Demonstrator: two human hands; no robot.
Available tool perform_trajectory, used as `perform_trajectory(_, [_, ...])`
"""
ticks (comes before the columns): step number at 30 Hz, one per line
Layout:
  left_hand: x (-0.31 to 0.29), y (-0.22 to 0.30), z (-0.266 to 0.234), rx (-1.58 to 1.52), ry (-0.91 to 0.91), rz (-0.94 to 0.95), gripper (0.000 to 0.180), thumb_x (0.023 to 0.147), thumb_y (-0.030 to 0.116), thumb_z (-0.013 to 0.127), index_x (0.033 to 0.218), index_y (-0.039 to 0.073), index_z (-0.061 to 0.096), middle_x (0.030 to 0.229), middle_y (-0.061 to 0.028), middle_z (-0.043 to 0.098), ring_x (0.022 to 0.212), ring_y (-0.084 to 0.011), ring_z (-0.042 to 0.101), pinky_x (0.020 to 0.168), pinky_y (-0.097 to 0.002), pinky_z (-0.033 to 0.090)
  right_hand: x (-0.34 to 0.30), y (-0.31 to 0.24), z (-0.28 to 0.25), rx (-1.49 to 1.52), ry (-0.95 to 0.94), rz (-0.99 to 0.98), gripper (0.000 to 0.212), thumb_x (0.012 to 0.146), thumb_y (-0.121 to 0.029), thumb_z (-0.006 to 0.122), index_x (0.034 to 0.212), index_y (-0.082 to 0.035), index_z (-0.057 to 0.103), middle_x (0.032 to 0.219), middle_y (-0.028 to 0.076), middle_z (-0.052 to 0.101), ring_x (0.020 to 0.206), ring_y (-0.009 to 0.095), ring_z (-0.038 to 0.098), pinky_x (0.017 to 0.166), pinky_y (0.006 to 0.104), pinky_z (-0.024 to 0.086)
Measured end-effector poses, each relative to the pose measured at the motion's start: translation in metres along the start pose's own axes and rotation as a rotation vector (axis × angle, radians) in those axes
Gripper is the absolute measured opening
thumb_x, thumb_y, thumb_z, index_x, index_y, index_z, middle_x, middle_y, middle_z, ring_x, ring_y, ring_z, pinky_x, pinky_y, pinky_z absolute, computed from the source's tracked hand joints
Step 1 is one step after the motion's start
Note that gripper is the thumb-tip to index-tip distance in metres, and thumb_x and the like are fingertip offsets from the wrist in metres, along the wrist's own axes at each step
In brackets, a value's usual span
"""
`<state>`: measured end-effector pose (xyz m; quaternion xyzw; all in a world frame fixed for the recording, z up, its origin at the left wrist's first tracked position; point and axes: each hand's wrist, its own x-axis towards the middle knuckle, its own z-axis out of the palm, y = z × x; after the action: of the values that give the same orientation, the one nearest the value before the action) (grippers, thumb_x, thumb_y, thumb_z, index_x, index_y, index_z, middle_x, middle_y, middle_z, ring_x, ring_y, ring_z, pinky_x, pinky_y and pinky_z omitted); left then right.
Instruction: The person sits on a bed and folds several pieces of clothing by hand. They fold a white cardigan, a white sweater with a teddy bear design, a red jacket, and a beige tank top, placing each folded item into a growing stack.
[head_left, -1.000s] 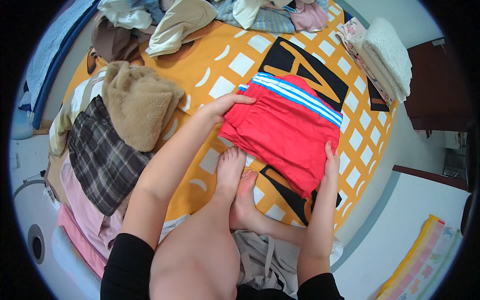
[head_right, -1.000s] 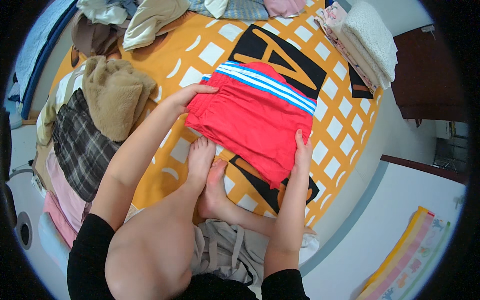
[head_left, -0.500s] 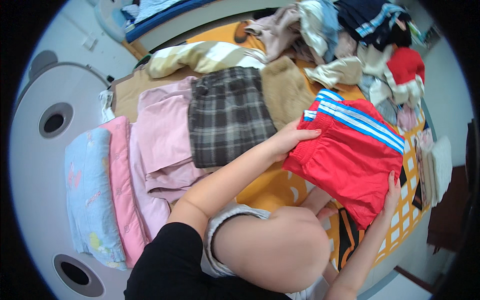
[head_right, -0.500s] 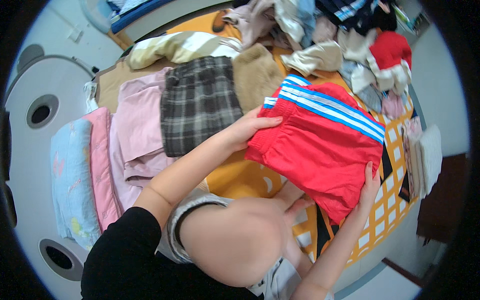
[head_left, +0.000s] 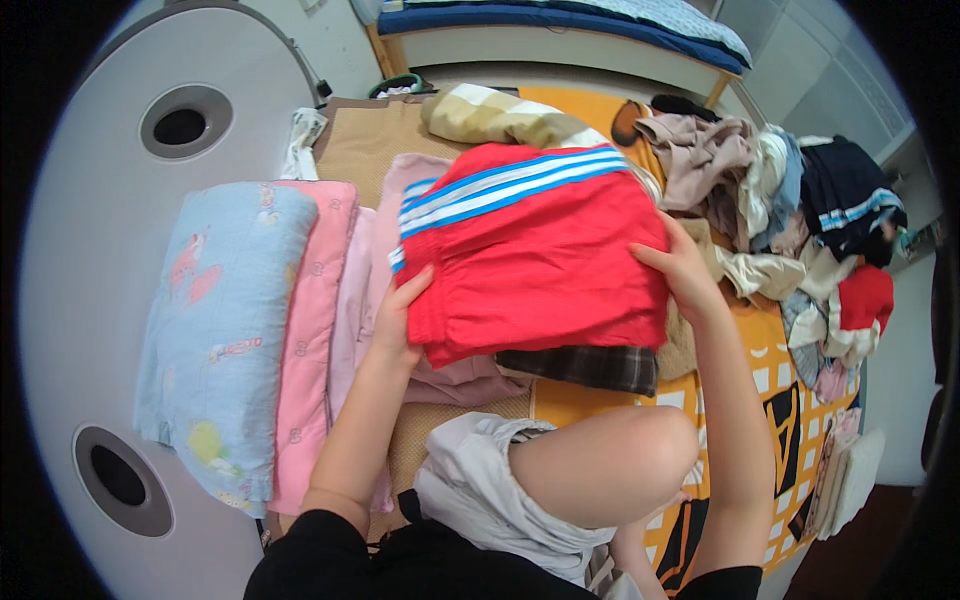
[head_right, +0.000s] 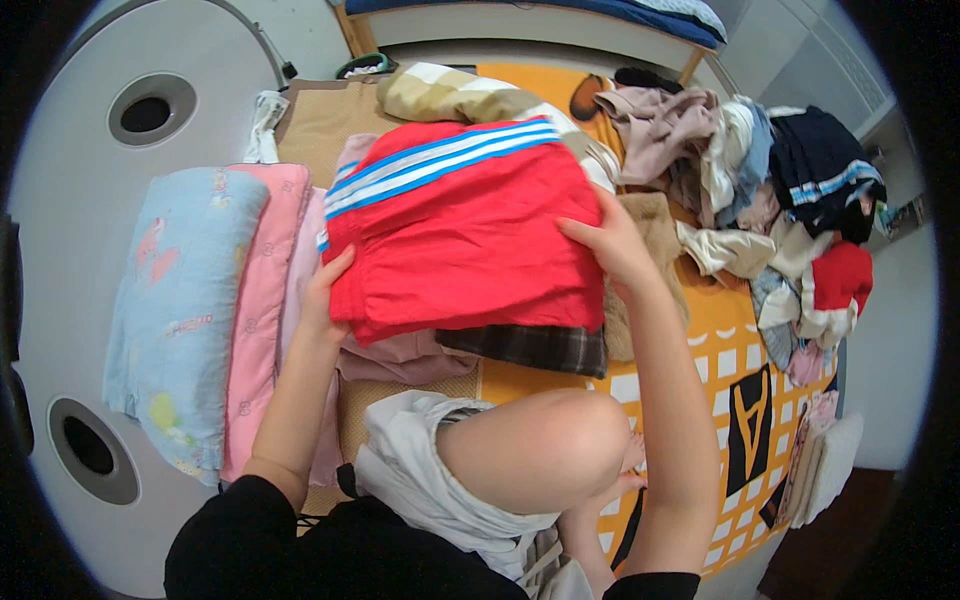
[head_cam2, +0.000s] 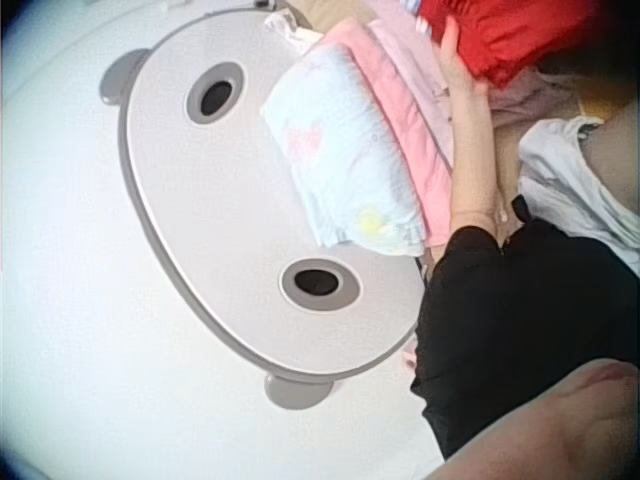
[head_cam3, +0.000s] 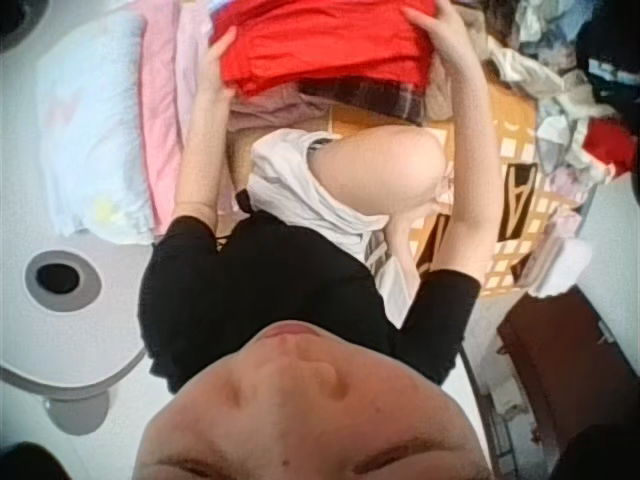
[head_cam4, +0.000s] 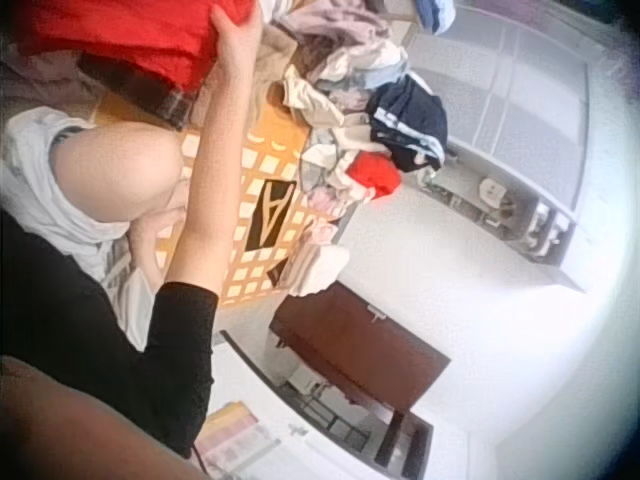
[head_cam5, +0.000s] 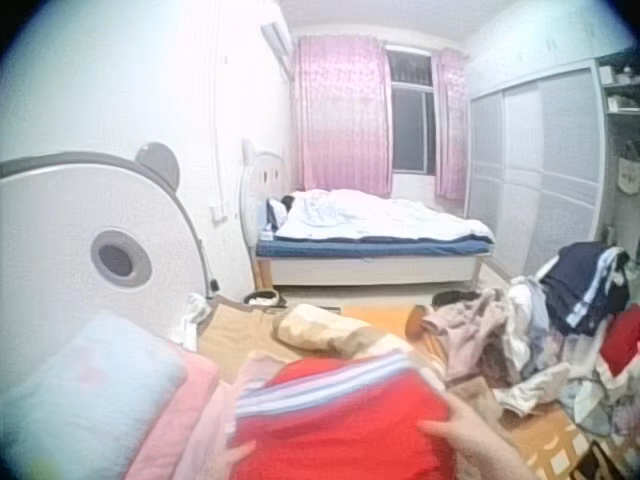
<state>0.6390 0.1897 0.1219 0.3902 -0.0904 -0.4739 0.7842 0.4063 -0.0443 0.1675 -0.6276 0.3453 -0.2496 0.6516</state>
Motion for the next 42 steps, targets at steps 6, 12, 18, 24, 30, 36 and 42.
perform_trajectory(6, [-0.036, -0.019, -0.047, -0.352, 0.128, 0.214, 0.048, 0.094, 0.019, 0.052, 0.137, 0.005, 0.036, 0.136, -0.0125, 0.047, 0.125, -0.0289, 0.046, 0.106, -0.0453, 0.037, 0.104, -0.012, 0.114, -0.687, -0.029, -0.454, 0.054, 0.077, -0.013, 0.068, 0.128, -0.004, 0.052, 0.121, 0.015, 0.059, 0.110, 0.028, 0.057, 0.095, 0.0353, 0.044])
perform_trajectory(12, [0.016, -0.120, -0.097, -0.391, 0.422, 0.018, 0.040, 0.094, 0.022, 0.054, 0.131, 0.009, 0.045, 0.129, -0.0068, 0.053, 0.117, -0.0242, 0.052, 0.102, -0.0430, 0.040, 0.083, 0.090, 0.239, -1.032, -0.459, -0.329, 0.055, 0.086, -0.032, 0.057, 0.136, -0.015, 0.044, 0.146, 0.015, 0.033, 0.133, 0.035, 0.034, 0.108, 0.0478, 0.031])
perform_trajectory(18, [0.011, -0.128, -0.108, -0.103, 0.603, -0.238, 0.047, 0.093, 0.040, 0.048, 0.126, 0.007, 0.047, 0.125, -0.0104, 0.053, 0.114, -0.0251, 0.052, 0.094, -0.0406, 0.045, 0.034, 0.156, 0.242, -1.077, -0.594, -0.074, 0.054, 0.091, -0.040, 0.048, 0.142, -0.025, 0.037, 0.154, 0.007, 0.020, 0.141, 0.030, 0.021, 0.112, 0.0492, 0.021])
perform_trajectory(24, [0.005, -0.057, -0.044, 0.180, -0.062, -0.536, 0.027, 0.095, 0.032, 0.049, 0.081, 0.009, 0.054, 0.074, -0.0023, 0.058, 0.069, -0.0127, 0.056, 0.066, -0.0290, 0.046, 0.063, 0.147, 0.215, -0.603, -0.484, 0.170, 0.040, 0.092, -0.023, 0.049, 0.131, -0.013, 0.051, 0.127, 0.018, 0.055, 0.112, 0.034, 0.056, 0.094, 0.0381, 0.046])
perform_trajectory(30, [0.106, -0.028, -0.064, 1.980, 0.183, 0.634, 0.047, 0.088, 0.039, 0.055, 0.126, 0.012, 0.055, 0.141, -0.0167, 0.041, 0.134, -0.0372, 0.031, 0.107, -0.0594, 0.022, 0.042, 0.151, 0.218, -0.937, -0.431, -0.288, 0.048, 0.088, -0.033, 0.055, 0.128, -0.008, 0.051, 0.144, 0.020, 0.035, 0.125, 0.036, 0.043, 0.102, 0.0419, 0.037])
perform_trajectory(36, [0.135, -0.034, -0.122, 2.239, 0.255, 0.612, 0.068, 0.085, 0.046, 0.056, 0.145, 0.025, 0.033, 0.154, -0.0118, 0.018, 0.142, -0.0379, 0.011, 0.108, -0.0647, 0.009, 0.017, 0.163, 0.235, -1.044, -0.260, -0.330, 0.075, 0.086, -0.043, 0.058, 0.146, -0.012, 0.027, 0.154, 0.016, 0.013, 0.141, 0.034, 0.018, 0.114, 0.0418, 0.020])
perform_trajectory(42, [0.124, -0.045, -0.121, 2.466, -0.006, 0.500, 0.058, 0.088, 0.038, 0.054, 0.141, 0.019, 0.041, 0.151, -0.0078, 0.028, 0.140, -0.0287, 0.024, 0.111, -0.0572, 0.015, 0.014, 0.166, 0.240, -1.094, -0.439, -0.086, 0.075, 0.087, -0.047, 0.055, 0.144, -0.007, 0.030, 0.153, 0.017, 0.017, 0.142, 0.031, 0.017, 0.115, 0.0406, 0.017])
